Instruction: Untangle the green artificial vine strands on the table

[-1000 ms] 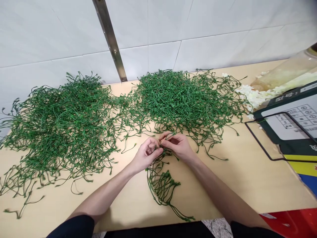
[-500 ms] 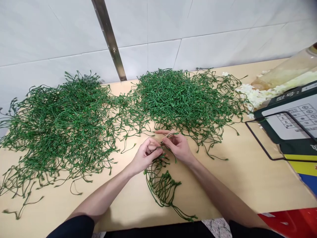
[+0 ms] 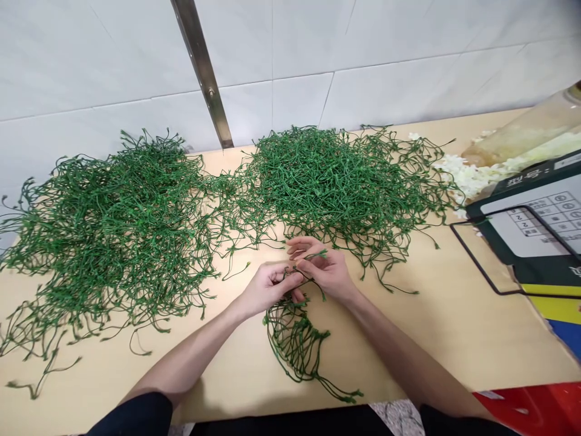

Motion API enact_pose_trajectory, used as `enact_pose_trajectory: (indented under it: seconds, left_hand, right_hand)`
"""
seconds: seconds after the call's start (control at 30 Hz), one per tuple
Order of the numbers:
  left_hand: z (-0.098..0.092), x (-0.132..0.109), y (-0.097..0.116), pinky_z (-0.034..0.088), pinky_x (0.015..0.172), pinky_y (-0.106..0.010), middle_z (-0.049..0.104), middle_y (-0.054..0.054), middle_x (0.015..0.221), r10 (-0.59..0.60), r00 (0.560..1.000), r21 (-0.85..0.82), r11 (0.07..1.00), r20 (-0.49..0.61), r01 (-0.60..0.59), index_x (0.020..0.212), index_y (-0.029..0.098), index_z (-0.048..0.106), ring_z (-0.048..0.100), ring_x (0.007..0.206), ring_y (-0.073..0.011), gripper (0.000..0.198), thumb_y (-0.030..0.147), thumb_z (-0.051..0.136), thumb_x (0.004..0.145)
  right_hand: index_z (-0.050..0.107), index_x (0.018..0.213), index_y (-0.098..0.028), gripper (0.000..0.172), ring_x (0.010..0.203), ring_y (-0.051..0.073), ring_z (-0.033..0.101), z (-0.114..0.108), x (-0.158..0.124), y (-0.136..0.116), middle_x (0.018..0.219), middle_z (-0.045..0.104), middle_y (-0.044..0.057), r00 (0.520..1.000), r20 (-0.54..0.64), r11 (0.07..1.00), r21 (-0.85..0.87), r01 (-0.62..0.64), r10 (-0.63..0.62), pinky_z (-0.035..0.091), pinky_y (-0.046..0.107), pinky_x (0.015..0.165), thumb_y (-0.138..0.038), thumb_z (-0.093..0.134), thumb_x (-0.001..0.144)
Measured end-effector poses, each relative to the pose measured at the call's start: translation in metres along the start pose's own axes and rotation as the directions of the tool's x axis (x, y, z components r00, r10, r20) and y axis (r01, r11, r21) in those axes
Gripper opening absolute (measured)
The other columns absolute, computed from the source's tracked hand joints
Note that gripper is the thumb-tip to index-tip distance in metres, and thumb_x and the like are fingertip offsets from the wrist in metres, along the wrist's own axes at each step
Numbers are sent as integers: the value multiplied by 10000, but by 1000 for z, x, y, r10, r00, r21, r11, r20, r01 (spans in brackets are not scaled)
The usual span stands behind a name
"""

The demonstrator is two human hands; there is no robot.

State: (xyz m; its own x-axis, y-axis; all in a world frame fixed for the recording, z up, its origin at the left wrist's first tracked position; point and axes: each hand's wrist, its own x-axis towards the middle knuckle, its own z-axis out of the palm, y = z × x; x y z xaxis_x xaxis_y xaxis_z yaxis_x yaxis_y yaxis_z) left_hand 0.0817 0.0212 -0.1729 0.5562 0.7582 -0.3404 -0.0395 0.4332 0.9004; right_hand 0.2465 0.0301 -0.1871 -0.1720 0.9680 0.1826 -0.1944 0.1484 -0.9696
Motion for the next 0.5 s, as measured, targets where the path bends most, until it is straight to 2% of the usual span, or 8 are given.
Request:
enact_pose_trajectory:
  seconds: [0.17,0.3,0.4,0.5]
  left_hand:
    - [-1,0,-1,454,454,-201,628,-24,485,21,999,55,998,32,-23,749,126,612,577,426,-112,526,650,578,789]
    - [-1,-1,-5,487,498,-215,625,-30,538,44,998,102,994,40,-48,702,132,612,609,479,-122,521,623,518,846]
    - [-1,-1,-7,488,519,-220,638,-42,573,114,993,160,980,16,-115,674,136,635,614,511,-128,521,607,512,858]
    - [0,-2,-6,471,508,-224,639,-51,560,130,991,189,974,-26,-123,663,135,651,604,504,-134,541,615,499,860]
  right_hand:
    - [679,761,-211,164,872,194,691,1,-1,-2,994,717,99,997,50,997,48,-68,66,582,344,729,-360,711,819]
    - [676,783,-184,225,569,114,647,3,-2,-4,1025,714,100,991,59,992,11,-122,121,549,267,537,-402,684,836]
    - [673,926,-184,274,427,104,589,7,-3,-5,733,695,32,967,112,971,56,-234,227,505,242,430,-449,628,872]
    - [656,1041,-164,373,418,125,590,10,-4,-4,506,579,-36,942,163,939,135,-315,292,513,234,430,-495,601,878]
